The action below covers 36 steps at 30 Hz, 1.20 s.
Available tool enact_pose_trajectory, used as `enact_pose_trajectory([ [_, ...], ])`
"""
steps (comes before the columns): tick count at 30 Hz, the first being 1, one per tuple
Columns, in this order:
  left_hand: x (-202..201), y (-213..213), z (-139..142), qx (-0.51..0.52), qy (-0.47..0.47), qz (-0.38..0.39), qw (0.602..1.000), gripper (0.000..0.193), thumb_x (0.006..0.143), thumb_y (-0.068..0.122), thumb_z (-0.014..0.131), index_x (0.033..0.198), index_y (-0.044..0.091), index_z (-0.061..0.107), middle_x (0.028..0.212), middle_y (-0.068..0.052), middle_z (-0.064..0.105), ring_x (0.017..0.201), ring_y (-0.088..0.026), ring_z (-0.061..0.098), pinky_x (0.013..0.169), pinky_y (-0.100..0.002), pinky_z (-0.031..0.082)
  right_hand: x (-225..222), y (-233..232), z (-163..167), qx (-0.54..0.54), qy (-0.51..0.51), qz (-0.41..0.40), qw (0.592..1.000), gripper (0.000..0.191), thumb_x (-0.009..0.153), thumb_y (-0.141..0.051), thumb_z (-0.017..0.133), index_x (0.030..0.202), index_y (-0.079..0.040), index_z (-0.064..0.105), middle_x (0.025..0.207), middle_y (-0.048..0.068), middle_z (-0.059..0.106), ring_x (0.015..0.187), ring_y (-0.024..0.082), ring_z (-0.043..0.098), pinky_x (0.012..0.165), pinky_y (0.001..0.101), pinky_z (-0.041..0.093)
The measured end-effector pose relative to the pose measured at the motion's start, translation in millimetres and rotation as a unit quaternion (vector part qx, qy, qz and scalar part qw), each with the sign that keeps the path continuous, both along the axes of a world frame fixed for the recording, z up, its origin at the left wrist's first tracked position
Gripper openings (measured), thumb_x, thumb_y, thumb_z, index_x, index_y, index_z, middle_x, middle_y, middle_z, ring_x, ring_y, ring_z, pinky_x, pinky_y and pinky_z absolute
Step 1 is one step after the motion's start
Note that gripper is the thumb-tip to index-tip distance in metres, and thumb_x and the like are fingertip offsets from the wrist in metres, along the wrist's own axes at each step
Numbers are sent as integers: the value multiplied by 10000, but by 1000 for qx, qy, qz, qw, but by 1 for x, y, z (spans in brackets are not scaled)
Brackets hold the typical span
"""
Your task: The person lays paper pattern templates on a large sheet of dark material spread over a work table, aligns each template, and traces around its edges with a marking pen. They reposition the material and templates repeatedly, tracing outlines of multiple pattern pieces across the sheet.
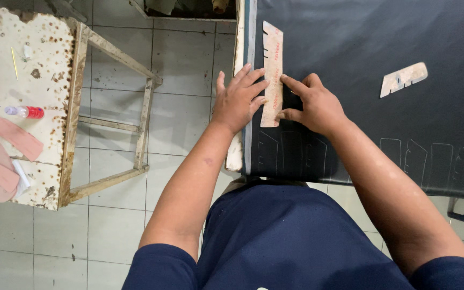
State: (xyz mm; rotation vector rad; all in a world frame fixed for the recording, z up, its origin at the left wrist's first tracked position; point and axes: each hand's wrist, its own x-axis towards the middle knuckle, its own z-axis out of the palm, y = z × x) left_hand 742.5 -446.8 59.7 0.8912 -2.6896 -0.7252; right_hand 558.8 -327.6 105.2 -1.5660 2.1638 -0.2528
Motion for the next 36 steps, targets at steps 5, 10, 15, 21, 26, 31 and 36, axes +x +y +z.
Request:
enact_pose_trajectory([
  [5, 0, 1, 0, -6, 2, 6, 1000, 384, 927, 340, 708, 1309, 313, 677, 1501, 127, 506, 1467, -172, 372, 1184, -705, 163, 1, 0, 1, -3, 3, -1, 1000, 902, 724, -431, 876, 1533, -296, 500, 1136, 110, 567, 927, 280, 657, 797, 416, 549],
  [10, -3, 3, 0, -21, -16, 2, 1000, 379, 939, 315, 695, 1316, 286, 659, 1500, 96, 489, 1464, -196, 365, 1170, -715, 161, 1, -1, 3, 3, -9, -9, 1000, 885, 736, -434, 871, 1529, -307, 499, 1142, 106, 566, 899, 271, 661, 792, 413, 548],
  [15, -6, 8, 1, -35, -19, 8, 999, 395, 924, 249, 676, 1318, 248, 644, 1509, 64, 489, 1480, -211, 358, 1176, -722, 160, 2, -1, 2, -1, -8, -7, 1000, 899, 728, -463, 866, 1530, -308, 491, 1148, 107, 564, 891, 269, 657, 782, 412, 550],
  [21, -5, 9, 6, -44, 3, 10, 999, 389, 920, 213, 661, 1308, 234, 637, 1483, 49, 491, 1461, -230, 363, 1149, -736, 152, -3, 0, -8, -8, -5, 0, 1000, 891, 736, -487, 855, 1529, -300, 493, 1150, 114, 567, 907, 269, 654, 801, 413, 550],
  [26, -20, 19, -2, -81, -64, -27, 994, 312, 935, 21, 571, 1228, 90, 654, 1426, -71, 547, 1340, -301, 514, 1113, -562, 408, -13, -4, -8, -77, -64, 9, 995, 636, 851, -380, 823, 1421, -181, 622, 1112, 144, 588, 990, 292, 639, 850, 407, 534],
  [31, -85, 64, -21, 83, -22, 191, 978, 471, 1004, 127, 532, 1340, -200, 575, 1192, -291, 647, 1056, -390, 662, 897, -451, 572, -14, -21, 25, -196, -56, -26, 979, 209, 1105, -236, 629, 1232, -120, 747, 1093, 135, 618, 1038, 294, 649, 914, 398, 536],
  [36, -100, 106, -34, -239, -284, -29, 928, 456, 984, 199, 508, 1336, -77, 595, 1340, -265, 633, 1167, -423, 604, 934, -557, 500, 4, -47, 42, -100, -78, 127, 984, 237, 1015, -252, 634, 1138, -69, 720, 1068, 115, 699, 1019, 289, 660, 865, 393, 527],
])
